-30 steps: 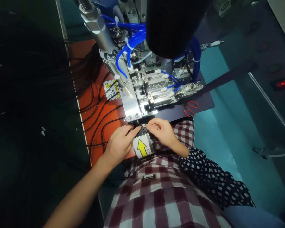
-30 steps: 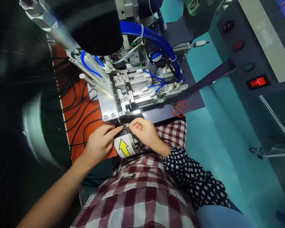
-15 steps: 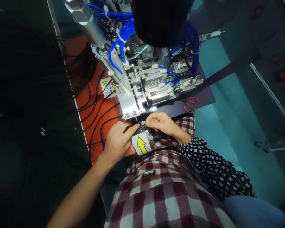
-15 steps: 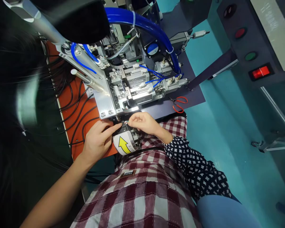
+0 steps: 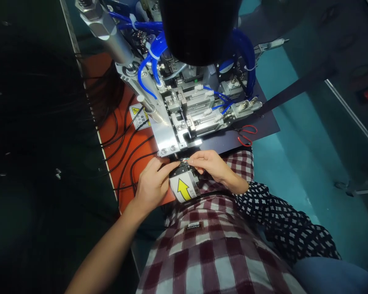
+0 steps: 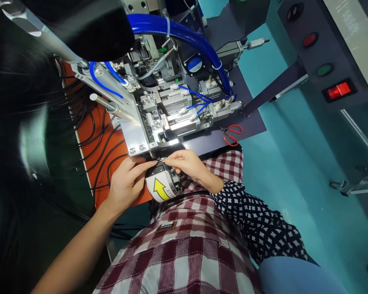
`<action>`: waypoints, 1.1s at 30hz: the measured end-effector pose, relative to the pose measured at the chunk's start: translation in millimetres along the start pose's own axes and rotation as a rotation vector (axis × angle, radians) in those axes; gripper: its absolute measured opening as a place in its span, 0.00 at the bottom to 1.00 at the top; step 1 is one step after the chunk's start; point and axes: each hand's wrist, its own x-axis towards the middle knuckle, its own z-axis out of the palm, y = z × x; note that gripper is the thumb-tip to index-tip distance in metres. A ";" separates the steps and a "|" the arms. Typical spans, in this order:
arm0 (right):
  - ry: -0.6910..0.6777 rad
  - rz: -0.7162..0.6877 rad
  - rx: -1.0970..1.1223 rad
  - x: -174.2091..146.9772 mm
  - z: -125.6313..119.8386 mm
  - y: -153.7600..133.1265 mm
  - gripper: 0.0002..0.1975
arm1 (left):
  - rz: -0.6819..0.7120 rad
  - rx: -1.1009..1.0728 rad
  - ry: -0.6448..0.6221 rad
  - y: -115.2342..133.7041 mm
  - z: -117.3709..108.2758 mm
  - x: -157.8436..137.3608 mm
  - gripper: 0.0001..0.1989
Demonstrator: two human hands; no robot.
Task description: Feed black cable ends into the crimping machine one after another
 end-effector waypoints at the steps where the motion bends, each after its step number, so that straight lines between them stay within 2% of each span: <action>1: 0.015 0.001 0.020 0.4 1.2 1.6 0.08 | -0.012 -0.009 0.002 0.3 0.1 -0.1 0.15; 5: 0.031 -0.022 0.040 3.7 2.4 5.5 0.07 | -0.038 -0.018 0.030 1.7 0.8 -0.4 0.12; 8: 0.011 -0.135 -0.073 3.7 0.6 4.8 0.08 | -0.037 -0.009 0.053 2.1 1.5 -0.5 0.11; 15: 0.020 -0.623 -0.623 1.3 -9.1 -0.6 0.06 | 0.033 0.044 0.025 -1.1 3.2 -1.7 0.14; 19: -0.034 -0.749 -0.942 2.1 -14.5 -7.0 0.09 | 0.072 0.095 0.016 -2.1 2.1 -2.5 0.16; 22: -0.063 -0.725 -0.937 3.4 -15.9 -8.4 0.09 | 0.073 0.131 -0.002 -1.9 0.6 -1.7 0.16; 27: -0.050 -0.543 -0.645 6.0 -13.9 -3.2 0.07 | 0.127 0.202 0.010 -1.4 -0.3 0.7 0.15; 33: -0.008 -0.387 -0.595 4.3 -15.8 -0.3 0.08 | 0.160 0.384 0.027 6.3 -2.4 -1.1 0.13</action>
